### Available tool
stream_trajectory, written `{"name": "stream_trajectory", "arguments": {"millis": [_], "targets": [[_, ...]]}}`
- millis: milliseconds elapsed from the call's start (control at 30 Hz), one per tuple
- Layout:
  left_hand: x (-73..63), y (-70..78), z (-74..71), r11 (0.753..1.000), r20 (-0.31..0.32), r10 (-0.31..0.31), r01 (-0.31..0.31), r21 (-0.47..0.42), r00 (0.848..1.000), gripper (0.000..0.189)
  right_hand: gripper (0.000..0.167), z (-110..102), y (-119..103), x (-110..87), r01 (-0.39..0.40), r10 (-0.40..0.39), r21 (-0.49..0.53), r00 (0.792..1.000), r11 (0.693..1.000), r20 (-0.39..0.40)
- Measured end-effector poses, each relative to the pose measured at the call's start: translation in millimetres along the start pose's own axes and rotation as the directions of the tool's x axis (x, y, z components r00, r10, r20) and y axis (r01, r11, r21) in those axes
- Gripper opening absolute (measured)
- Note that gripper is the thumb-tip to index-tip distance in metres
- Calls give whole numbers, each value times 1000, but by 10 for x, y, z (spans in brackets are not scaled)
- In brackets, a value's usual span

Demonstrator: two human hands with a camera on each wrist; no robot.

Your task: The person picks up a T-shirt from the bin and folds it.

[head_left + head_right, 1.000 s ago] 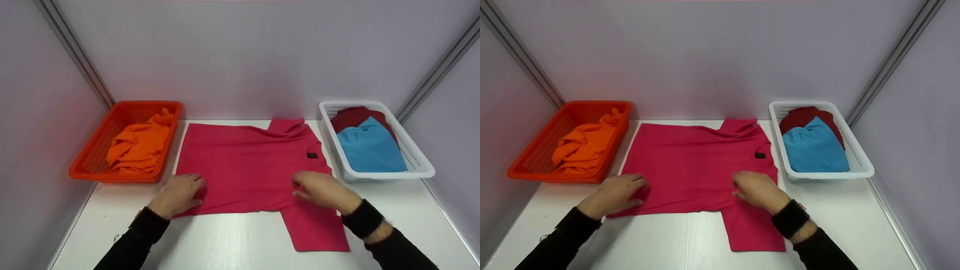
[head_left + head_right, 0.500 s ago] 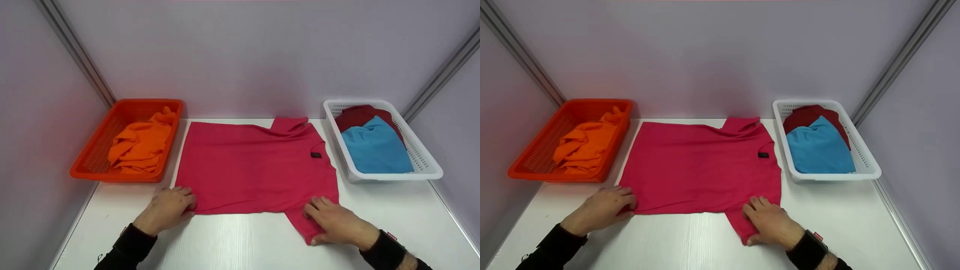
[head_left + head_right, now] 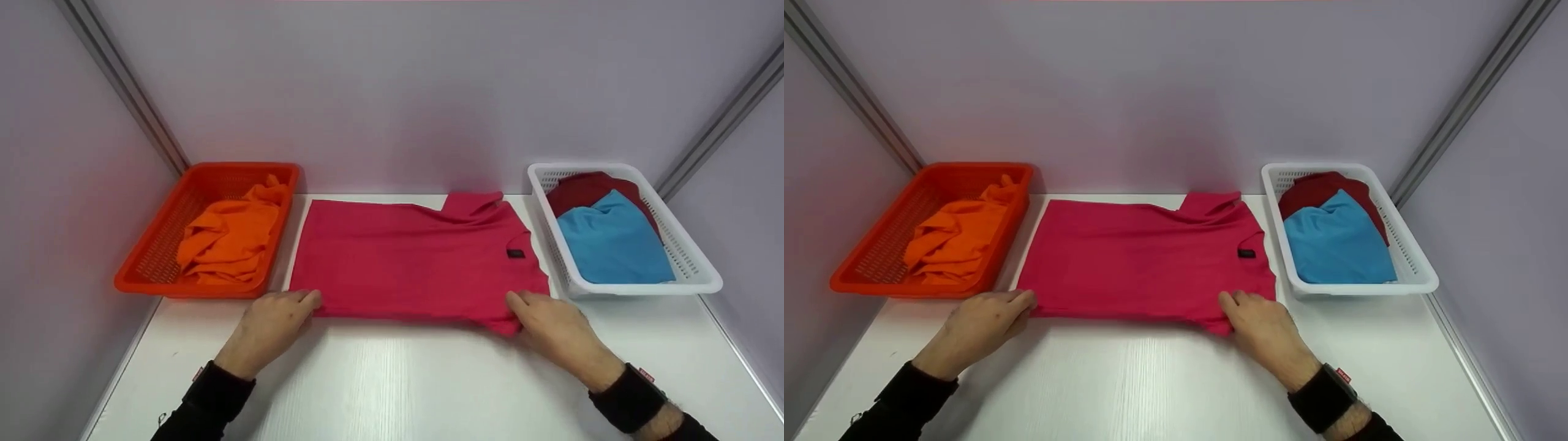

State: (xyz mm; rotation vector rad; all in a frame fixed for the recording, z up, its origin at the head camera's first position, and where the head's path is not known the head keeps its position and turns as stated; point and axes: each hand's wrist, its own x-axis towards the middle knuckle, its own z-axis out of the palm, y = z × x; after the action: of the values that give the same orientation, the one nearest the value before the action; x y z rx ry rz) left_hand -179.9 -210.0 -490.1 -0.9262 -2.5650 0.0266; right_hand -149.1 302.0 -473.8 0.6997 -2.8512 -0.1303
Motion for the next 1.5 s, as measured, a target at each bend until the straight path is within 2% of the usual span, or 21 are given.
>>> {"name": "stream_trajectory", "arguments": {"millis": [133, 300, 367, 433, 500, 600, 700, 800, 900, 1000, 1133, 1233, 1300, 1333, 1367, 1467, 1500], "targets": [[41, -15, -54, 998, -55, -52, 51, -33, 997, 39, 67, -128, 108, 35, -78, 79, 14, 990, 997, -115], [71, -29, -153, 975, -73, -162, 148, -169, 984, 27, 52, -296, 234, 56, -163, 196, 139, 945, 977, -264], [75, -36, -199, 958, -58, -195, 177, -225, 979, 26, 50, -370, 273, 54, -177, 221, 171, 932, 969, -286], [71, -46, -242, 939, -39, -218, 198, -282, 975, 26, 51, -454, 308, 44, -186, 236, 200, 935, 962, -265], [57, -54, -299, 917, -10, -238, 221, -331, 971, 25, 43, -558, 344, 28, -197, 246, 240, 949, 951, -195], [13, -75, -394, 880, 53, -263, 262, -395, 963, 20, 28, -729, 408, -12, -216, 235, 317, 972, 923, -22], [-42, -108, -483, 846, 113, -270, 292, -445, 956, 16, 25, -869, 482, -57, -222, 184, 375, 974, 900, 135], [-75, -144, -529, 823, 164, -263, 309, -476, 951, 14, 26, -937, 543, -64, -209, 141, 394, 971, 895, 195], [-66, -164, -500, 810, 220, -259, 335, -482, 941, 11, 27, -934, 570, -5, -195, 131, 377, 973, 906, 189], [-32, -155, -417, 814, 272, -262, 364, -454, 926, 10, 26, -856, 577, 91, -167, 128, 318, 982, 933, 140], [20, -120, -293, 836, 326, -272, 390, -386, 906, 10, 25, -694, 570, 243, -127, 120, 213, 992, 969, 45], [47, -96, -206, 849, 362, -285, 409, -335, 887, 8, 24, -573, 553, 367, -118, 119, 157, 993, 981, 4], [55, -78, -157, 863, 370, -288, 407, -300, 883, 6, 25, -488, 532, 438, -113, 119, 117, 992, 987, -48], [56, -68, -128, 872, 368, -289, 402, -280, 884, 6, 26, -445, 519, 469, -109, 117, 89, 989, 990, -90], [53, -57, -106, 888, 352, -282, 382, -256, 893, 7, 28, -403, 502, 495, -106, 113, 57, 984, 993, -138], [42, -21, -48, 944, 267, -231, 282, -171, 936, 13, 35, -289, 436, 542, -107, 96, -23, 953, 994, -286], [38, -9, -32, 958, 239, -209, 248, -143, 948, 16, 40, -263, 412, 549, -110, 94, -32, 945, 993, -314]]}}
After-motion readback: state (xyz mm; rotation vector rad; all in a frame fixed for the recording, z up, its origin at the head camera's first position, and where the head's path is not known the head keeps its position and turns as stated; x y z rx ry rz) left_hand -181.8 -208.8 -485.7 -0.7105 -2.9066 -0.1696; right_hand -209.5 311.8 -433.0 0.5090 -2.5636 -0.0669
